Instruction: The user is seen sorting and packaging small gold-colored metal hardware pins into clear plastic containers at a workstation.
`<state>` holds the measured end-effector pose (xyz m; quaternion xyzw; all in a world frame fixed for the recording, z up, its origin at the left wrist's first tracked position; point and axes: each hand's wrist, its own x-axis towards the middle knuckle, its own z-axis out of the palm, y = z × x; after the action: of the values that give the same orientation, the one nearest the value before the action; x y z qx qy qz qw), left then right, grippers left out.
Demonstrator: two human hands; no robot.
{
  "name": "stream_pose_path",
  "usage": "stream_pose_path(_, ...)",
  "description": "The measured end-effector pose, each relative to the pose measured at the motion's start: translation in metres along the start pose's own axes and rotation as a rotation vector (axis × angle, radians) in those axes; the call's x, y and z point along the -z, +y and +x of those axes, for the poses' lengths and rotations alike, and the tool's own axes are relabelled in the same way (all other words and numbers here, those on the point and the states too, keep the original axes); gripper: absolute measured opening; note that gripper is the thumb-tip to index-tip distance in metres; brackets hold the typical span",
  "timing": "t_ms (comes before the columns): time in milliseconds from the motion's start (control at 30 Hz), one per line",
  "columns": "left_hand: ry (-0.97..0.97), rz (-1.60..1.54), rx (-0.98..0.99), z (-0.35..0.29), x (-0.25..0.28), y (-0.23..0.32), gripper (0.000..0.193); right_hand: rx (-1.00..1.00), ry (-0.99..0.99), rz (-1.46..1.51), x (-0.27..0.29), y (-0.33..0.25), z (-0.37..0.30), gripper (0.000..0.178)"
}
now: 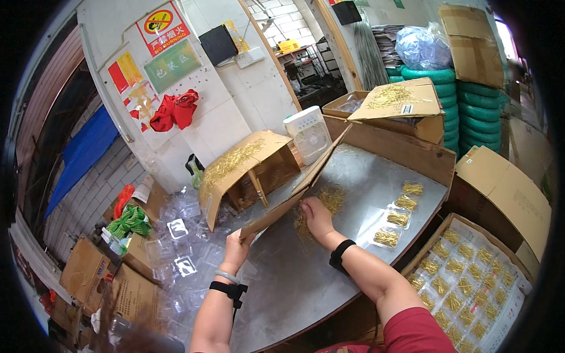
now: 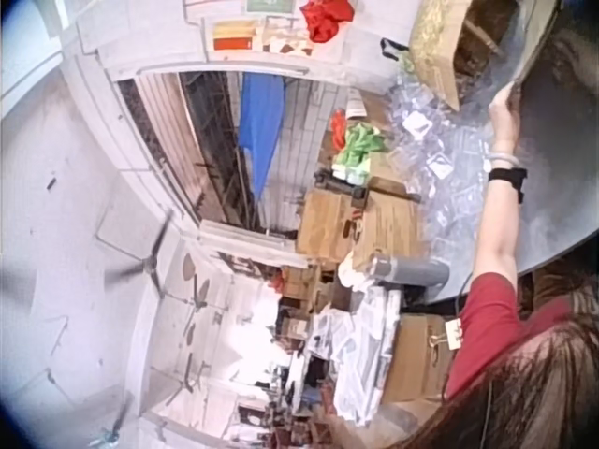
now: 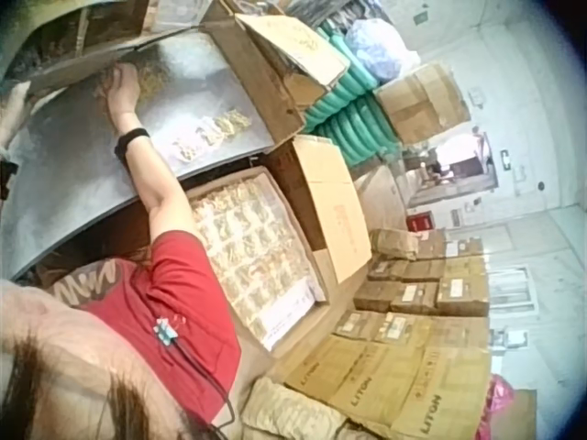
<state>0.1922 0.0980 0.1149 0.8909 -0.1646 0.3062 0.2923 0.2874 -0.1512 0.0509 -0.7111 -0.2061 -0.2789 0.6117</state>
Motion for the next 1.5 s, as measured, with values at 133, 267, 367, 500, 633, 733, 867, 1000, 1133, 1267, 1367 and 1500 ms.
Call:
stream_pose_path(133,0.029,-0.054,0.1,0.0,0.004,0.003,0.022,-0.135,0.018,0.161,0.003,-0.003,0.0,0.012)
stream_pose_path(267,0.146,-0.094,0.161,0.001,0.01,0.005,0.021,0.082,-0.382,-0.25,0.02,-0.002,-0.01,0.022)
stream_pose_path(367,0.178,0.004,0.047,0.003,0.018,0.017,0.027,0.114,-0.329,-0.462,0.024,-0.015,-0.017,0.03)
stream_pose_path(500,0.123,0.157,-0.142,0.0,0.034,0.043,0.044,-0.337,-0.17,0.12,0.06,-0.059,0.016,0.043)
stream_pose_path(633,0.063,0.24,-0.231,-0.022,0.059,0.067,0.051,-0.687,-0.013,0.887,0.1,-0.102,0.033,0.062)
stream_pose_path(733,0.04,0.314,-0.256,-0.049,0.082,0.086,0.045,-0.659,-0.271,0.991,0.109,-0.081,0.032,0.054)
stream_pose_path(867,-0.144,0.403,-0.393,-0.097,0.116,0.074,0.047,-0.683,-0.224,1.011,0.114,-0.141,0.003,0.045)
stream_pose_path(1000,-0.045,0.483,-0.468,-0.125,0.129,0.11,0.051,-0.648,-0.318,0.948,0.148,-0.18,-0.026,0.051)
stream_pose_path(1133,0.111,0.761,-0.285,-0.133,0.12,0.12,0.052,-0.438,-0.174,0.928,0.176,-0.201,-0.058,0.057)
stream_pose_path(1267,0.375,0.4,-0.282,-0.132,0.102,0.135,0.056,-0.237,0.205,0.84,0.228,-0.224,-0.079,0.058)
stream_pose_path(1367,0.424,0.31,-0.23,-0.158,0.091,0.11,0.06,-0.097,0.537,0.753,0.281,-0.219,-0.085,0.046)
stream_pose_path(1500,-0.004,0.462,-0.088,-0.175,0.104,0.124,0.057,0.038,0.814,0.681,0.38,-0.202,-0.094,0.042)
